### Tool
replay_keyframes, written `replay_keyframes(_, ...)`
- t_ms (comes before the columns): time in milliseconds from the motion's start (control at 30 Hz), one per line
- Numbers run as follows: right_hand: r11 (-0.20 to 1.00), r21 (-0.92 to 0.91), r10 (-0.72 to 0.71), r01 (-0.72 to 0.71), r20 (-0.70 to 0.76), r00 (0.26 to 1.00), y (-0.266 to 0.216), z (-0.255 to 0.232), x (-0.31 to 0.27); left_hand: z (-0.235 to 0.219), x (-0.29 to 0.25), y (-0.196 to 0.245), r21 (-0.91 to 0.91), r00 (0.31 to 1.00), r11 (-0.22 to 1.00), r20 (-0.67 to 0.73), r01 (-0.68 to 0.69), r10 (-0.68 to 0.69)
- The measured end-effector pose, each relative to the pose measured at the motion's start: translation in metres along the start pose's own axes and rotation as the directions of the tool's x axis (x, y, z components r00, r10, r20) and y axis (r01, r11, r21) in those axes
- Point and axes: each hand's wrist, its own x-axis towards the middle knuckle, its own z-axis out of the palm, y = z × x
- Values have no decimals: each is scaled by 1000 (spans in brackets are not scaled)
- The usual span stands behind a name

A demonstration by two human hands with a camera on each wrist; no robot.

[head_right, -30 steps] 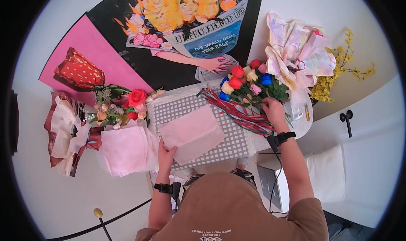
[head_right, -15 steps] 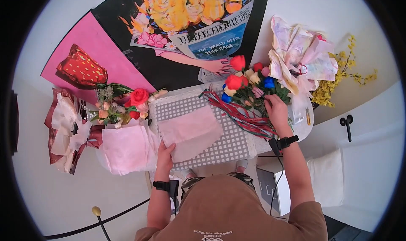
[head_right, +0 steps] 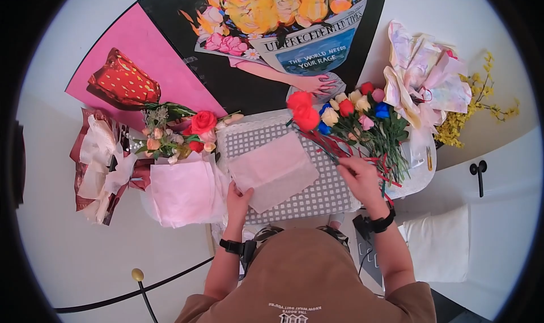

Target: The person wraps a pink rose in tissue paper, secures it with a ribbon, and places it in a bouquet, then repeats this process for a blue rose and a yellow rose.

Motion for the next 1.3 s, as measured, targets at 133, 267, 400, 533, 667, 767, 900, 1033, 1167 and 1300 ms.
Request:
replay_keyframes(133,917,289,221,-274,203,954,-1,24,-6,1,-20,43,729,843,644,-177,-235,508)
replay_keyframes(267,687,496,351,-532,414,840,4,47,-5,14,-11,80,315,930,875,124,-368,347)
replay_keyframes(400,686,474,284,-551,523,804,-7,66,4,73,-5,108,-298,894,947,447,121,26)
replay_keyframes(533,705,443,253,-553,572,780,-11,74,7,87,9,100,-285,886,955,460,81,62)
replay_keyframes(667,675,462,336,-576,502,797,-18,77,12,83,12,101,-242,890,967,455,86,34)
replay_keyframes(767,729,461,270,-506,486,832,-9,83,16,85,10,97,-261,882,961,468,87,47)
replay_keyframes(900,789,380,270,-483,491,828,-15,86,16,87,10,93,-281,903,956,428,83,48)
replay_keyframes(1033,835,321,248,-447,505,827,-14,95,10,82,10,90,-256,890,964,451,66,59)
replay_keyframes(1167,808,359,216,-468,558,801,-13,104,8,74,12,81,-253,886,963,462,87,42)
replay_keyframes(1300,735,417,246,-535,571,783,-21,112,4,67,11,74,-327,921,939,388,105,32)
